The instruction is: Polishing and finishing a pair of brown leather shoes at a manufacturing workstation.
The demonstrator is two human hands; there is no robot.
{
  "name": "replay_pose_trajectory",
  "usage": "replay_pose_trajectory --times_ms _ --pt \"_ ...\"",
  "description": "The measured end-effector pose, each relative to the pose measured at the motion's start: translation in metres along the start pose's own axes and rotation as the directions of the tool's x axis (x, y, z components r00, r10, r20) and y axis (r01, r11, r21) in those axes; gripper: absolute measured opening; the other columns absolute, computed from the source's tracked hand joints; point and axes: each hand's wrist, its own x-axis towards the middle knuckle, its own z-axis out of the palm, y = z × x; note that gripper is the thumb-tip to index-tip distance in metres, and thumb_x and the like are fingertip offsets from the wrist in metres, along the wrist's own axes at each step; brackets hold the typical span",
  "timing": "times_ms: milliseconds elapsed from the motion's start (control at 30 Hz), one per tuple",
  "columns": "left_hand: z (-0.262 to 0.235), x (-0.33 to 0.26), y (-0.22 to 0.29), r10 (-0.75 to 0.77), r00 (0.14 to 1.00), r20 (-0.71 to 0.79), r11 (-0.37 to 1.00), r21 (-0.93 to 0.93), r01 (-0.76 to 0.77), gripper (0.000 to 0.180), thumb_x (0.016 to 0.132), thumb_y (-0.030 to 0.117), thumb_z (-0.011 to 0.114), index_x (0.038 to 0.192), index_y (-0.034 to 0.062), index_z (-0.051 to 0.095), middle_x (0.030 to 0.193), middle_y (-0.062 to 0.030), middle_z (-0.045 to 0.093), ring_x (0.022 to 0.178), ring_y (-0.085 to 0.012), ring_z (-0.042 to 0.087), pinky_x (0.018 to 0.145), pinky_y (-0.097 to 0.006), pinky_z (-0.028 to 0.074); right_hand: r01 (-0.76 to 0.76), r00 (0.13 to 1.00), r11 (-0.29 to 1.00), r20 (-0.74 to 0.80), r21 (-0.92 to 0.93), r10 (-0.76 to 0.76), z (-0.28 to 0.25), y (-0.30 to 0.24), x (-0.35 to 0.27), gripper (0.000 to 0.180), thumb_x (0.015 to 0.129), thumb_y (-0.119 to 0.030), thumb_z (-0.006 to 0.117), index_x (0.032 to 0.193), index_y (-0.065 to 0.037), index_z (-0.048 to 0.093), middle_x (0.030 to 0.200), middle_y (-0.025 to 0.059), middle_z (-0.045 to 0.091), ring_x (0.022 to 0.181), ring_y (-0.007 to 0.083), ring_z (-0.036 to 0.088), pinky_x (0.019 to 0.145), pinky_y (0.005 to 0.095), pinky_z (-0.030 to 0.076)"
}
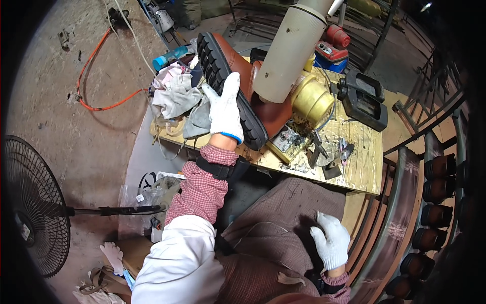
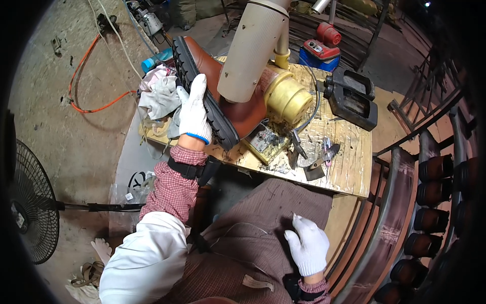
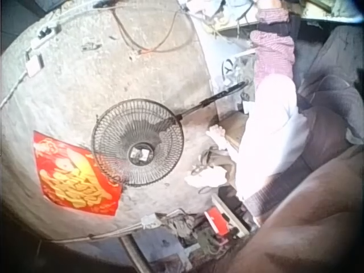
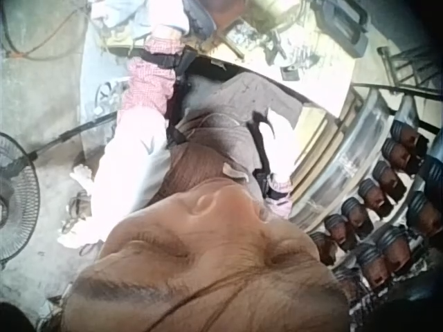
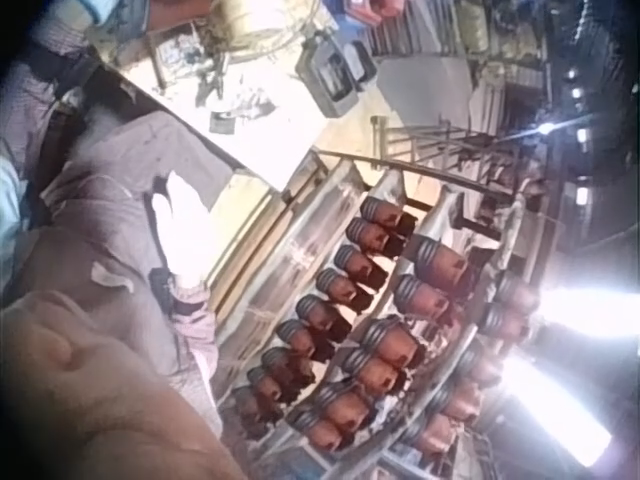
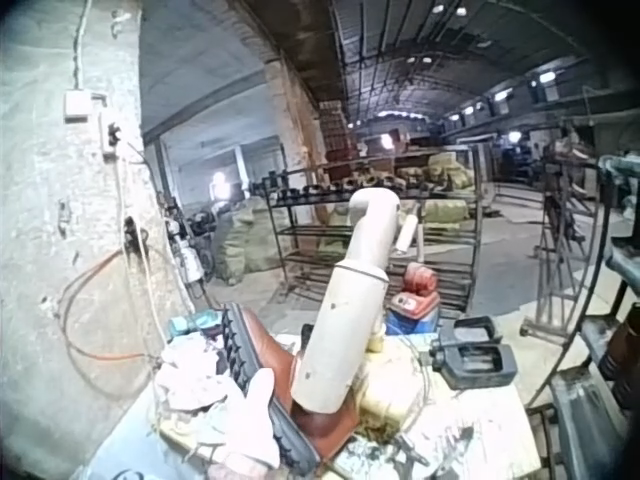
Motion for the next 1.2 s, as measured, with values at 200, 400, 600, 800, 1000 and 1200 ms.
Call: replay_pose_trajectory --times_ms 200,400,600,800,1000,1200 --pt "-0.036 -0.016 -0.003 -0.014 0.999 -0.032 0.983 0.181 0.02 0.089 0.106 0.034 0.063 0.173 0.017 0.007 0.166 -0.0143 0.038 0.147 -0.0255 0.045 0.116 -0.044 0.044 0.357 0.925 0.933 -0.122 -0.048 -0.36 -0.005 -0.037 0.078 0.041 0.09 -0.022 0.078 0.127 -0.005 0.072 0.123 0.016 0.073 0.103 0.034 0.072 0.088 0.0421 0.056" --pt "-0.062 -0.075 -0.009 -0.093 0.996 0.001 0.995 0.038 0.093 0.093 0.103 0.03 0.07 0.172 0.0096 0.011 0.169 -0.012 0.032 0.146 -0.0226 0.045 0.118 -0.041 0.042 0.656 0.713 0.681 -0.028 -0.326 -0.7 0.016 -0.11 0.157 0.05 0.088 -0.018 0.065 0.134 -0.002 0.062 0.129 0.0156 0.065 0.117 0.0296 0.064 0.088 0.0408 0.054" --pt "-0.067 -0.084 0.006 0.018 0.999 -0.046 1.0 0.016 -0.017 0.115 0.094 0.031 0.082 0.173 0.0128 0.0 0.154 -0.0101 0.049 0.126 -0.0281 0.059 0.104 -0.044 0.053 0.552 0.687 0.766 0.7 -0.329 -0.195 0.028 -0.072 0.11 0.019 0.086 -0.02 0.066 0.093 -0.008 0.079 0.087 0.0129 0.076 0.083 0.0343 0.075 0.071 0.0465 0.059" --pt "-0.102 -0.051 0.016 -0.181 0.983 0.034 0.964 -0.189 0.184 0.067 0.104 0.047 0.067 0.158 0.0156 0.045 0.143 -0.0082 0.063 0.123 -0.0269 0.067 0.104 -0.048 0.058 0.084 0.832 0.995 0.553 -0.061 -0.036 -0.001 0.019 0.003 0.025 0.089 -0.032 0.071 0.098 -0.01 0.08 0.094 0.0157 0.076 0.089 0.0387 0.072 0.081 0.0477 0.058" --pt "-0.137 -0.07 -0.026 -0.219 0.97 0.106 0.952 -0.192 0.237 0.079 0.106 0.065 0.051 0.163 0.0124 0.039 0.163 -0.0102 0.048 0.147 -0.0304 0.049 0.122 -0.051 0.041 -0.377 0.922 0.92 0.137 0.105 0.362 0.001 0.035 -0.061 0.02 0.088 -0.017 0.075 0.101 -0.003 0.079 0.102 0.0192 0.077 0.097 0.0359 0.075 0.087 0.0407 0.059" --pt "-0.174 -0.101 -0.105 -0.373 0.696 0.614 0.624 -0.389 0.678 0.109 0.088 0.086 0.055 0.16 0.0048 0.041 0.155 -0.0227 0.053 0.139 -0.0373 0.056 0.119 -0.053 0.046 -0.367 0.923 0.922 0.172 0.127 0.344 0.004 0.026 -0.057 0.017 0.086 -0.011 0.077 0.1 -0.002 0.078 0.103 0.0183 0.078 0.097 0.0347 0.075 0.087 0.0401 0.059"
